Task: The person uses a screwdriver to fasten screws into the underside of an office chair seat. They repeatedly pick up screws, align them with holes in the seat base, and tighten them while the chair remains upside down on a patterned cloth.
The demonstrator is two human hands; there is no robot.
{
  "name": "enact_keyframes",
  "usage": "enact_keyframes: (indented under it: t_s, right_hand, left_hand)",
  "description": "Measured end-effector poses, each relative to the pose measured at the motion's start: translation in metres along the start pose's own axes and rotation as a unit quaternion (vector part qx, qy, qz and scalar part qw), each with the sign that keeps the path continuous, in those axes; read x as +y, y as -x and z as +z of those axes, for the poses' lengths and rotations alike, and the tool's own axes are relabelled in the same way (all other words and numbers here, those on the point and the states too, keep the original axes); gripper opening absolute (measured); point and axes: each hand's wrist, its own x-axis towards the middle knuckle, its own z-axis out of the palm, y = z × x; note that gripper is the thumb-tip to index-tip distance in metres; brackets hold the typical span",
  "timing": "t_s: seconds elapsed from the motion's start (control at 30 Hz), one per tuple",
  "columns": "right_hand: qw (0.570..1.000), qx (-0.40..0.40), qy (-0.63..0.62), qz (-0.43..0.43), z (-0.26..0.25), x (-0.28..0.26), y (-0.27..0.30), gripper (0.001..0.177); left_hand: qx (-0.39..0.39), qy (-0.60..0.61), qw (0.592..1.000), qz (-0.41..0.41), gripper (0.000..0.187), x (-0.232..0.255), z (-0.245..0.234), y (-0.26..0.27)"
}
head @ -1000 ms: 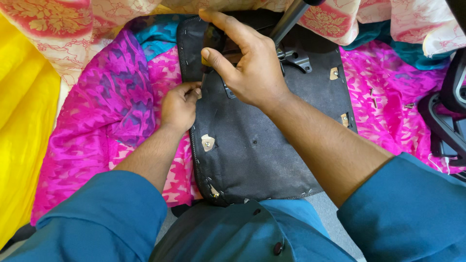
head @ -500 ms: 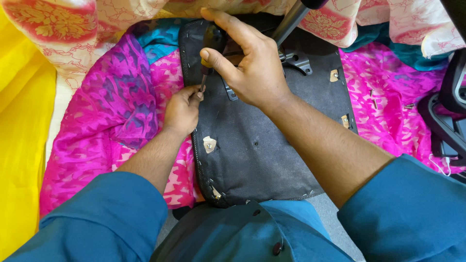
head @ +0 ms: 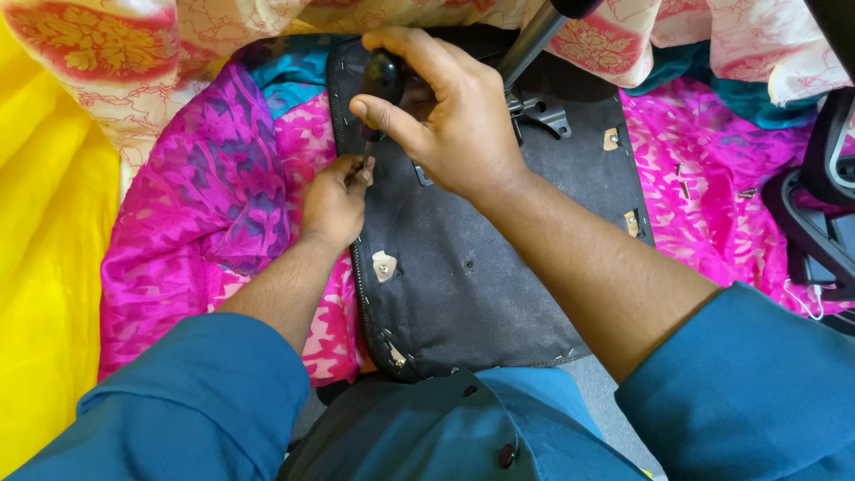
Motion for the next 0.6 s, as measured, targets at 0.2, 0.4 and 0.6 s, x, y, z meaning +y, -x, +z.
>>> enact_keyframes:
  t_s: [0.2, 0.4, 0.6]
  right_hand:
    - [0.998, -0.014, 0.034, 0.059, -0.0064, 0.0072, -0.0032, 0.051]
    - [0.999, -0.021, 0.041, 0.023, -0.0043, 0.0038, -0.0032, 0.049]
    - [0.997, -0.074, 0.032, -0.003, -0.0067, -0.0014, -0.0088, 0.052]
  left_hand:
    - [0.009, -0.013, 1.0, 0.013, 0.022, 0.0066, -0.0022, 0.0012]
    - [0.003, -0.003, 1.0, 0.013, 0.021, 0.0098, -0.0047, 0.0022]
    - [-0.012, -0.016, 0.999, -0.032, 0.023, 0.0051, -0.0041, 0.0016]
